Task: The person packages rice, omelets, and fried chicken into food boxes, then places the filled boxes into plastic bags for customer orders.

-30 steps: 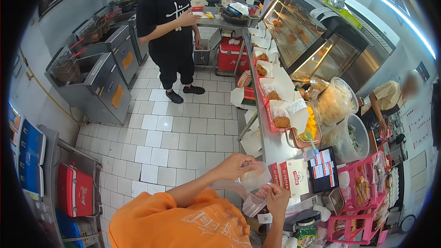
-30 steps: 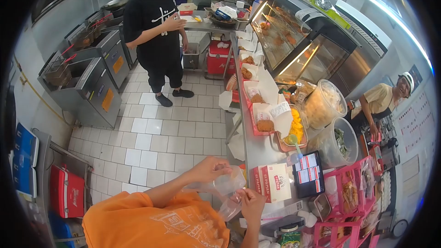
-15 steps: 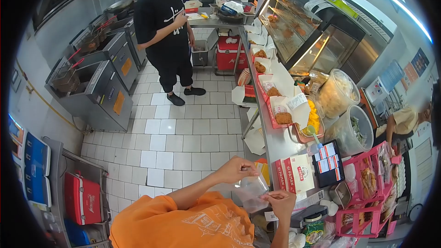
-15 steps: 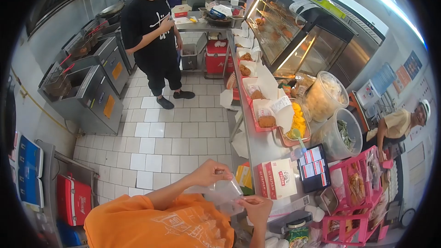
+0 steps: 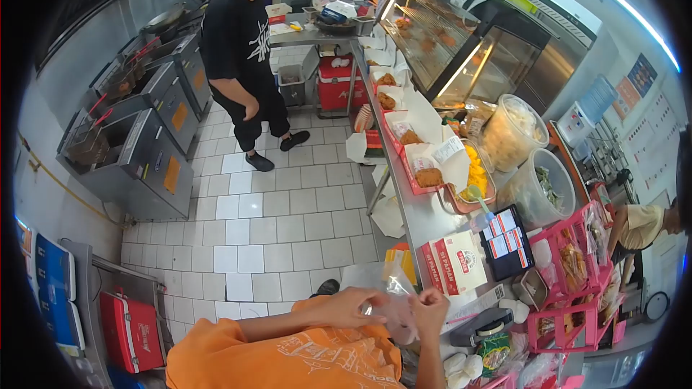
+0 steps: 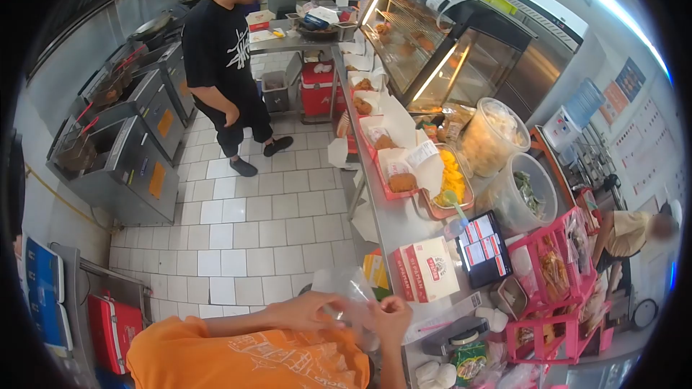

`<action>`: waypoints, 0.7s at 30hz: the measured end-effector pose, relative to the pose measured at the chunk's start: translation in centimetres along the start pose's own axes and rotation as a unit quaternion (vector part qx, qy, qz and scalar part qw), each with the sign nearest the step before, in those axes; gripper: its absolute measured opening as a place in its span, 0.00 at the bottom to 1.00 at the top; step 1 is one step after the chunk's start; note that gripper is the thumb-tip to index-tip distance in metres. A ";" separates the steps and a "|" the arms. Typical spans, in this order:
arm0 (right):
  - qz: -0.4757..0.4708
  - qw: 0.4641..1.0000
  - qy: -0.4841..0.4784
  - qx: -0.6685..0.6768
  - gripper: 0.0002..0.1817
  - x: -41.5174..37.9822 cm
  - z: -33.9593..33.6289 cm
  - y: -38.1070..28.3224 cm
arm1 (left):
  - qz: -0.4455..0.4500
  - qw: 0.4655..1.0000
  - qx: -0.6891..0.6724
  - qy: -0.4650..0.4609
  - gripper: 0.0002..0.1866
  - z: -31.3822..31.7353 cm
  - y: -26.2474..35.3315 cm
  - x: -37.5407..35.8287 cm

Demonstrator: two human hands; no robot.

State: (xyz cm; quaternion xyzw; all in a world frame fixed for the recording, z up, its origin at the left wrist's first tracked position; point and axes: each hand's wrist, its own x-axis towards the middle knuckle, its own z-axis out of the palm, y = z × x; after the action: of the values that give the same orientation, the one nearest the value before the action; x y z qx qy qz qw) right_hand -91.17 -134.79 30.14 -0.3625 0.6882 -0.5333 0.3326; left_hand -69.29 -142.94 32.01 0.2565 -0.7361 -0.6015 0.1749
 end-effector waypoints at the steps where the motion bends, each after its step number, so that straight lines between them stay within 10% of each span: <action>1: 0.020 0.998 -0.029 0.050 0.09 -0.4 0.6 0.1 | 0.020 1.000 0.009 0.018 0.30 0.4 0.0 0.8; 6: 0.059 0.988 -0.068 0.122 0.03 -1.6 1.1 -2.5 | 0.019 0.989 -0.111 0.099 0.24 1.4 0.8 3.5; 12: 0.030 0.993 -0.036 0.110 0.03 -1.8 0.0 -1.3 | -0.066 0.987 -0.144 -0.021 0.12 2.4 -0.8 5.1; 15: -0.047 0.993 0.092 0.049 0.01 -1.9 -3.7 0.0 | 0.076 0.979 0.136 0.134 0.07 1.4 -1.3 5.1; 21: -0.077 0.970 0.216 -0.079 0.03 -2.7 -10.4 -1.4 | 0.018 0.957 0.033 0.286 0.09 0.6 -4.0 6.3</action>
State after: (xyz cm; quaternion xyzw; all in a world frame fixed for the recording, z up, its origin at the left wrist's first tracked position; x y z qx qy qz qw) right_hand -98.32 -127.55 33.83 -0.3155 0.7536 -0.5673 0.1040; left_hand -74.01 -146.72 27.68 0.4103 -0.6793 -0.4746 0.3807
